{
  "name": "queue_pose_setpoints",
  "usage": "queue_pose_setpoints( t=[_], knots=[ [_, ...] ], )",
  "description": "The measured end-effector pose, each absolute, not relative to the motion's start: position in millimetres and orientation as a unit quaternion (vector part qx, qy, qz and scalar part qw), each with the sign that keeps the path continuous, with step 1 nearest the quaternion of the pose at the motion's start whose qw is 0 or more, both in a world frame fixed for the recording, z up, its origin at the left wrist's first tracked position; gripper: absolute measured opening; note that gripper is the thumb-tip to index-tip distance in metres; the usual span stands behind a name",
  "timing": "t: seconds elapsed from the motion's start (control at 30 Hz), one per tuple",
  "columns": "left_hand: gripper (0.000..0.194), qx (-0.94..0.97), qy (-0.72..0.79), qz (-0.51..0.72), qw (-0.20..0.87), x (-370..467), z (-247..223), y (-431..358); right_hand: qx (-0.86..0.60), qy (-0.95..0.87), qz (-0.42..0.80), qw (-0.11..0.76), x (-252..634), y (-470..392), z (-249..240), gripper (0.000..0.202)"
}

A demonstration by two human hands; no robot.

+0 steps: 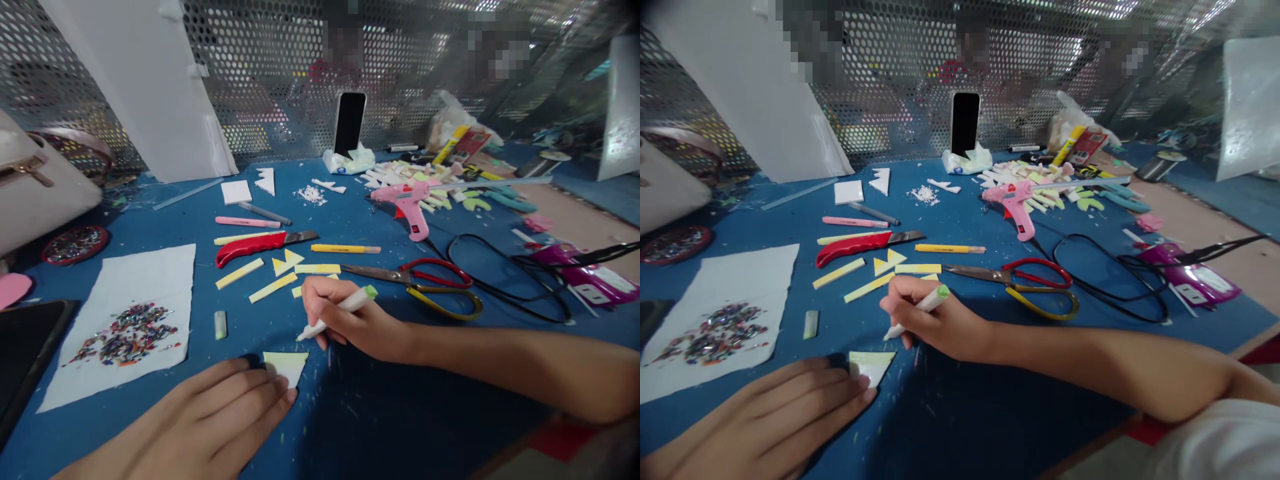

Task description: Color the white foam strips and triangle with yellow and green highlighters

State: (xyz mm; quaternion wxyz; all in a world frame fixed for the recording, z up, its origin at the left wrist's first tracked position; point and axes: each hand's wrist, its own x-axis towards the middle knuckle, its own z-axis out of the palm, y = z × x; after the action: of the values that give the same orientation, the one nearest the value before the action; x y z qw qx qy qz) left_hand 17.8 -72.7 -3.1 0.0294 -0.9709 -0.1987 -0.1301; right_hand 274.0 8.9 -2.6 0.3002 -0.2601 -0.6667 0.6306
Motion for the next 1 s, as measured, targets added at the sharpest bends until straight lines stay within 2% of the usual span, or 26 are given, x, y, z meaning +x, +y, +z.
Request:
queue_pose_setpoints(
  t=[0.1,0.23,0.33,1.0],
  knots=[
    [0.044,-0.970,-0.200,-0.134,0.033,17.6,-3.2,-72.0,-0.256,-0.688,0.622,0.272,274.3,9.0,-2.9,0.048],
    [0.040,-0.969,-0.201,-0.136,0.038,18.1,-2.6,-71.4,-0.263,-0.684,0.608,0.304,275.1,9.3,-4.2,0.045],
    [0.036,-0.970,-0.198,-0.136,0.039,18.3,-1.9,-71.9,-0.246,-0.687,0.624,0.281,276.1,9.4,-5.1,0.044],
    [0.037,-0.969,-0.199,-0.142,0.033,17.0,-2.2,-71.4,-0.248,-0.706,0.600,0.282,277.0,9.6,-5.4,0.046]
  ],
)
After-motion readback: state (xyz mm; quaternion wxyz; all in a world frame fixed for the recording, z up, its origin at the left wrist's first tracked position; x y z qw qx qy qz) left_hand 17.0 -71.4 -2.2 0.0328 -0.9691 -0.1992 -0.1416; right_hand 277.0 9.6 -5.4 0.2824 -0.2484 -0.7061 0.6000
